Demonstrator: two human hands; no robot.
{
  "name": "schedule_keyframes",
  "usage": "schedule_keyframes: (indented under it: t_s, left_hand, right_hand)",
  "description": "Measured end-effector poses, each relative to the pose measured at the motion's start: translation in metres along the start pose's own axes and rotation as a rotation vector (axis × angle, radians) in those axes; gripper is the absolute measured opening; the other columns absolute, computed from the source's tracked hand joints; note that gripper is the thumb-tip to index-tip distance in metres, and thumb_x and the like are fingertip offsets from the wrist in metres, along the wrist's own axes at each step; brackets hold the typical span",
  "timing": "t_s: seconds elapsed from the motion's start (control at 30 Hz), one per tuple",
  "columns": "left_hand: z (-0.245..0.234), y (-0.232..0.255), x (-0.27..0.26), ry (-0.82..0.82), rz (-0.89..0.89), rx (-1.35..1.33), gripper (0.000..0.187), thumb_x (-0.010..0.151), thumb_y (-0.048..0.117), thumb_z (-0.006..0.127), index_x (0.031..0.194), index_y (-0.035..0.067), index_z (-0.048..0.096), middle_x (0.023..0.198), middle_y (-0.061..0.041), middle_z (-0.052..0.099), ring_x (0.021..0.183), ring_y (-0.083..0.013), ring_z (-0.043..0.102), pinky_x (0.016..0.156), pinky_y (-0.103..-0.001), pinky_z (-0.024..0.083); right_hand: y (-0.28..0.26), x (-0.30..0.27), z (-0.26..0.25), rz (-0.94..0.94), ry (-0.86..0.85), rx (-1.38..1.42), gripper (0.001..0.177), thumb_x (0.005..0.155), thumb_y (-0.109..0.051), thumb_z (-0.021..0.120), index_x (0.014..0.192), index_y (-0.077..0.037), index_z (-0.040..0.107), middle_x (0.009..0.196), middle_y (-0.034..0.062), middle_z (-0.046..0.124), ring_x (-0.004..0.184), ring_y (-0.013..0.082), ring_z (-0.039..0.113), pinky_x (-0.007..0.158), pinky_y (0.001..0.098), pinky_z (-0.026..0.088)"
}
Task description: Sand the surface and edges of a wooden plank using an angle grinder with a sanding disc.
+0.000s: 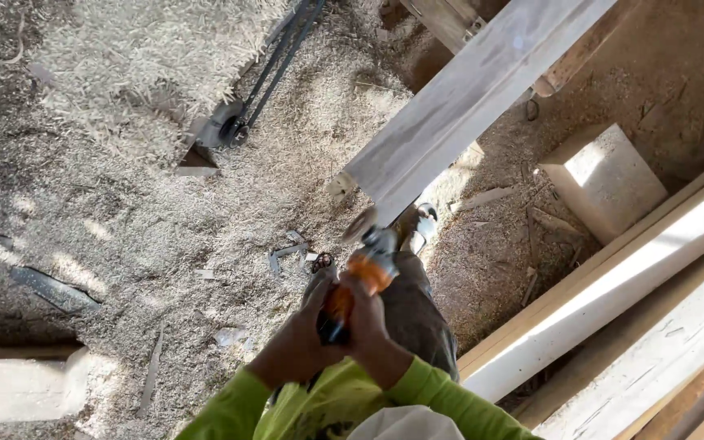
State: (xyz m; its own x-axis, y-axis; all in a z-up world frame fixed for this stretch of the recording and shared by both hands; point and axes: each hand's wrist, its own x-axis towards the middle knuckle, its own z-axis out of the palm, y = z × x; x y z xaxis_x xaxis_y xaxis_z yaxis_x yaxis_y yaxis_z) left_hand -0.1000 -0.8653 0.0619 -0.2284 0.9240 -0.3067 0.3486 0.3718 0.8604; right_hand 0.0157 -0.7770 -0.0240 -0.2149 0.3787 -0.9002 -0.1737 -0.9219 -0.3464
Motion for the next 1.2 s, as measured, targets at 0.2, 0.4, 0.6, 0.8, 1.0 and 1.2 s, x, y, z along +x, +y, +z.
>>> schedule_keyframes:
  t_s: [0.2, 0.4, 0.6, 0.8, 1.0, 1.2]
  left_hand:
    - [0.009, 0.048, -0.013, -0.045, -0.465, -0.208, 0.097, 0.067, 0.019, 0.08, 0.149, 0.012, 0.03, 0.1, -0.017, 0.076, 0.091, -0.0336, 0.077, 0.079, -0.041, 0.06]
    - [0.089, 0.078, 0.073, -0.077, -0.327, -0.264, 0.039, 0.066, 0.013, 0.087, 0.097, 0.001, 0.067, 0.086, -0.012, 0.074, 0.079, -0.025, 0.073, 0.071, -0.038, 0.059]
    - [0.236, 0.13, 0.189, -0.275, -0.159, -0.976, 0.038, 0.078, 0.005, 0.083, 0.112, 0.001, 0.066, 0.094, -0.005, 0.073, 0.083, -0.0134, 0.069, 0.075, -0.032, 0.059]
    - [0.301, 0.204, 0.251, 0.3, -0.095, -1.227, 0.045, 0.094, 0.014, 0.071, 0.135, 0.002, 0.056, 0.121, -0.005, 0.068, 0.108, -0.0139, 0.064, 0.095, -0.03, 0.054]
    - [0.326, 0.189, 0.249, 1.031, -0.387, -1.075, 0.052, 0.104, 0.038, 0.055, 0.139, -0.001, 0.054, 0.127, -0.01, 0.067, 0.115, -0.0164, 0.062, 0.098, -0.03, 0.05]
    - [0.307, 0.158, 0.226, 1.301, -0.517, -1.414, 0.054, 0.102, 0.047, 0.049, 0.136, 0.007, 0.054, 0.106, -0.007, 0.063, 0.089, -0.0158, 0.057, 0.076, -0.03, 0.048]
  right_hand:
    - [-0.02, -0.027, -0.007, 0.009, -0.138, -0.037, 0.027, 0.088, -0.023, 0.073, 0.108, -0.005, 0.066, 0.089, 0.0063, 0.07, 0.073, 0.0198, 0.069, 0.067, 0.0359, 0.058]
    - [-0.157, -0.019, -0.053, -0.138, -0.273, -0.087, 0.029, 0.089, -0.02, 0.069, 0.111, -0.002, 0.062, 0.094, 0.0124, 0.069, 0.083, 0.0264, 0.07, 0.074, 0.0408, 0.059]
    - [-0.34, 0.02, -0.138, -0.228, -0.532, -0.248, 0.033, 0.095, -0.021, 0.062, 0.119, 0.001, 0.059, 0.096, 0.0147, 0.069, 0.083, 0.0277, 0.069, 0.075, 0.042, 0.06]
    - [-0.404, 0.073, -0.159, -0.239, -0.527, -0.644, 0.041, 0.1, -0.035, 0.063, 0.122, -0.001, 0.058, 0.1, 0.01, 0.068, 0.084, 0.0212, 0.067, 0.072, 0.0397, 0.056]
    - [-0.365, 0.109, -0.123, -0.158, -0.782, -1.12, 0.043, 0.1, -0.041, 0.06, 0.118, -0.003, 0.061, 0.101, 0.0068, 0.069, 0.086, 0.0149, 0.065, 0.076, 0.0326, 0.055]
    - [-0.3, 0.088, -0.063, -0.252, -1.131, -1.443, 0.05, 0.095, -0.05, 0.064, 0.107, -0.002, 0.062, 0.094, 0.0061, 0.069, 0.085, 0.014, 0.064, 0.076, 0.0326, 0.055]
